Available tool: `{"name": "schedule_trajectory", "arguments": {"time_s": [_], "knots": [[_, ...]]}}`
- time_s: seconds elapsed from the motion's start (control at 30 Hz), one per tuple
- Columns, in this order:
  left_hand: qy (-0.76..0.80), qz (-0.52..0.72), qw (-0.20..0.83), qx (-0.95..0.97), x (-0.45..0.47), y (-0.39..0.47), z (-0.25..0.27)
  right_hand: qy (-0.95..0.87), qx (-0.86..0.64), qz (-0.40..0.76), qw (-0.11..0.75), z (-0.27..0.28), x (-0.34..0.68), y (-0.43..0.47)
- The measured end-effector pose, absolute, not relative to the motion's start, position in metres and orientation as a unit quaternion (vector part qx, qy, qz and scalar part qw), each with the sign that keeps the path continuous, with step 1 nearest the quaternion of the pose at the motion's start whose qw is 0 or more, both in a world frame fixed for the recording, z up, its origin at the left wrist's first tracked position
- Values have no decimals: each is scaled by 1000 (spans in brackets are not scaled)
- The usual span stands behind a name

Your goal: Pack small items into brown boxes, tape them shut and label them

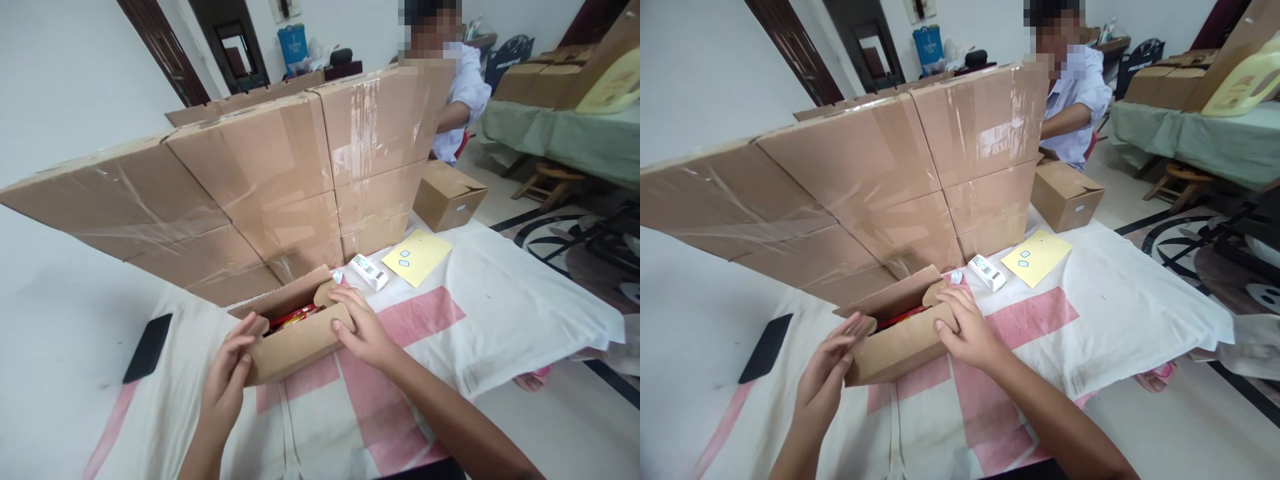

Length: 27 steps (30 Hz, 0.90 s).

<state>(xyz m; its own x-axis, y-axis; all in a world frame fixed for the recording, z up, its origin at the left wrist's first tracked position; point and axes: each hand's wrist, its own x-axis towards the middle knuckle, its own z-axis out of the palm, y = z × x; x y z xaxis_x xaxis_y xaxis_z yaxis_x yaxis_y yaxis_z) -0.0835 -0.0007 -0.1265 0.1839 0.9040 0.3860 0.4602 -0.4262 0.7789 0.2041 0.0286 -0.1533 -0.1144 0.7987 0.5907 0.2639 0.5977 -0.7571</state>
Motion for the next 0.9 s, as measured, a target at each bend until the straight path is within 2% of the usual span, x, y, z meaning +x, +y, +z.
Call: {"name": "schedule_trajectory", "arguments": {"time_s": [0.17, 0.33, 0.53, 0.63, 0.7, 0.77, 0.9], "knots": [[565, 357, 99, 737, -75, 12, -120, -701, -397, 285, 519, -155, 204, 29], [528, 254, -39, 809, -73, 14, -107, -698, -388, 302, 521, -159, 202, 30], [510, 118, -90, 847, -35, 13, -95, -656, -390, 383, 520, -150, 228, 40], [476, 121, -112, 864, -22, 15, -104, -544, -533, 360, 539, -145, 270, 67], [457, 115, -116, 875, -19, 17, -113, -484, -646, 328, 491, -143, 299, 90], [468, 89, -104, 873, -19, 20, -118, -465, -711, 351, 393, -143, 322, 111], [504, 46, -59, 861, -12, 25, -109, -457, -743, 425, 242, -144, 339, 136]]}}
